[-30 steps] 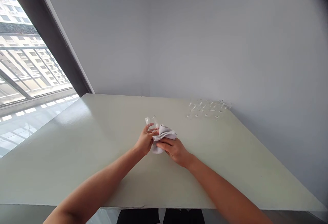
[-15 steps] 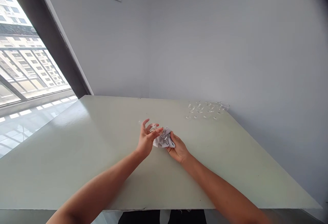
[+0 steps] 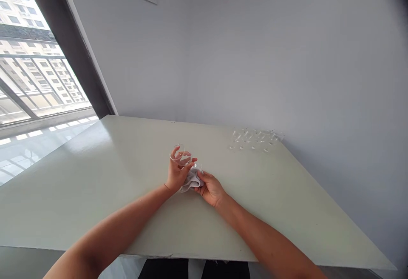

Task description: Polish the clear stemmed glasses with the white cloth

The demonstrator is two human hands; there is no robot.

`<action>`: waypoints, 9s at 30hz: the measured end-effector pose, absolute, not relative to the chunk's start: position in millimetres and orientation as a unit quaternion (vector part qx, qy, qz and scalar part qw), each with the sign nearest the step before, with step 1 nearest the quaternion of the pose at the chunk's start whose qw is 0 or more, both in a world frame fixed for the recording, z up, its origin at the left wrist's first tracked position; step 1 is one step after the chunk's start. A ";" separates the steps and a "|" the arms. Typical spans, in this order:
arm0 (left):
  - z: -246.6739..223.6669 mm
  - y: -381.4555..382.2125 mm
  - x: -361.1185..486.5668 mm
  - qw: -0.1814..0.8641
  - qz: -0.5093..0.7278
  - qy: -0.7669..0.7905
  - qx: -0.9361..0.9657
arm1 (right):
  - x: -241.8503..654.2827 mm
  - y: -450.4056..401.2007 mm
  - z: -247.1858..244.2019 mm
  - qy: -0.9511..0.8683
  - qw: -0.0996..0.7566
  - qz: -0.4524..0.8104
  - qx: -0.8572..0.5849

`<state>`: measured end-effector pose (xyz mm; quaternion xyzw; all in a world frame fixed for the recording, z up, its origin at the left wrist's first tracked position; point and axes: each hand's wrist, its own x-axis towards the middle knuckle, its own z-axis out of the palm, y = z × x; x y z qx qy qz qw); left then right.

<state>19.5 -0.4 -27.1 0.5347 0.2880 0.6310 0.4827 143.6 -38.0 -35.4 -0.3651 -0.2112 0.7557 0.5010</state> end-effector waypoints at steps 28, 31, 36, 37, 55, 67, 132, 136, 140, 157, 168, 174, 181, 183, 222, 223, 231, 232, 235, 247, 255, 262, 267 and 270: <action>-8.6 -9.6 20.1 0.460 0.617 0.347 0.535 | 171.1 -30.6 6.3 -0.728 0.425 0.123 -0.524; -5.1 -13.0 27.9 0.488 0.619 0.345 0.510 | 157.7 -24.5 3.1 -0.745 0.421 0.161 -0.491; -2.9 -11.7 35.9 0.511 0.613 0.369 0.476 | 145.9 -13.4 -8.0 -0.742 0.397 0.148 -0.519; -3.0 -11.2 36.7 0.505 0.608 0.378 0.482 | 147.1 -9.9 -10.3 -0.748 0.391 0.151 -0.515; -57.5 14.8 7.5 0.383 0.502 0.541 0.555 | 253.5 97.2 -57.0 -0.540 0.482 0.202 -0.660; -53.4 15.3 5.9 0.415 0.474 0.521 0.576 | 259.4 99.6 -66.9 -0.508 0.523 0.229 -0.645; -40.6 101.4 -64.3 0.143 0.160 0.573 0.791 | 241.3 -39.7 -61.2 -0.663 0.381 0.264 -0.588; -27.3 105.6 -147.0 0.127 0.151 0.674 0.712 | 241.5 -39.8 -61.5 -0.659 0.377 0.281 -0.588; -15.4 79.3 -226.4 0.108 0.133 0.765 0.621 | 242.3 -39.8 -62.9 -0.676 0.365 0.274 -0.579; -59.8 -34.2 -179.3 0.020 0.135 0.728 0.672 | 226.7 -53.7 -15.0 -0.498 0.572 0.400 -0.514; -34.8 -72.1 19.3 0.475 0.520 0.517 0.486 | 163.2 -72.0 -23.2 -0.824 0.287 0.170 -0.457; -31.7 -50.4 11.6 0.304 0.545 0.557 0.548 | 176.5 -69.4 -43.3 -0.908 0.114 0.143 -0.377; -46.0 -53.7 -3.6 0.392 0.482 0.631 0.464 | 272.0 -57.0 -56.1 -0.846 0.125 0.099 -0.509; -44.9 -54.0 -1.9 0.412 0.479 0.626 0.458 | 315.9 -55.1 -59.6 -0.806 0.115 0.066 -0.577; -46.3 103.5 128.7 0.346 0.348 0.548 0.677 | 226.7 -31.7 -49.0 -0.743 0.247 0.131 -0.608; -47.9 111.2 138.6 0.350 0.349 0.549 0.674 | 226.4 -31.8 -52.5 -0.749 0.245 0.119 -0.604; -59.1 143.7 179.3 0.389 0.370 0.545 0.644 | 231.8 -28.6 -59.8 -0.762 0.236 0.120 -0.591; -60.2 145.3 176.3 0.391 0.375 0.545 0.640 | 232.1 -28.5 -60.1 -0.764 0.236 0.118 -0.589; -60.4 152.4 150.8 0.383 0.398 0.554 0.622 | 232.4 -29.0 -59.8 -0.768 0.239 0.115 -0.583; -32.8 175.0 -106.1 0.220 0.473 0.697 0.492 | 229.9 -29.4 -67.6 -0.759 0.255 0.120 -0.587; -32.7 167.7 -182.4 0.173 0.488 0.747 0.416 | 227.1 -32.4 -62.0 -0.756 0.250 0.133 -0.591; -45.7 174.5 -194.6 0.161 0.493 0.756 0.400 | 227.0 -32.8 -61.1 -0.754 0.255 0.138 -0.589; -50.2 175.1 -196.8 0.153 0.492 0.762 0.392 | 227.8 -31.7 -64.1 -0.755 0.253 0.133 -0.590; -49.9 175.1 -197.3 0.153 0.497 0.760 0.390 | 228.6 -31.4 -65.5 -0.755 0.257 0.138 -0.587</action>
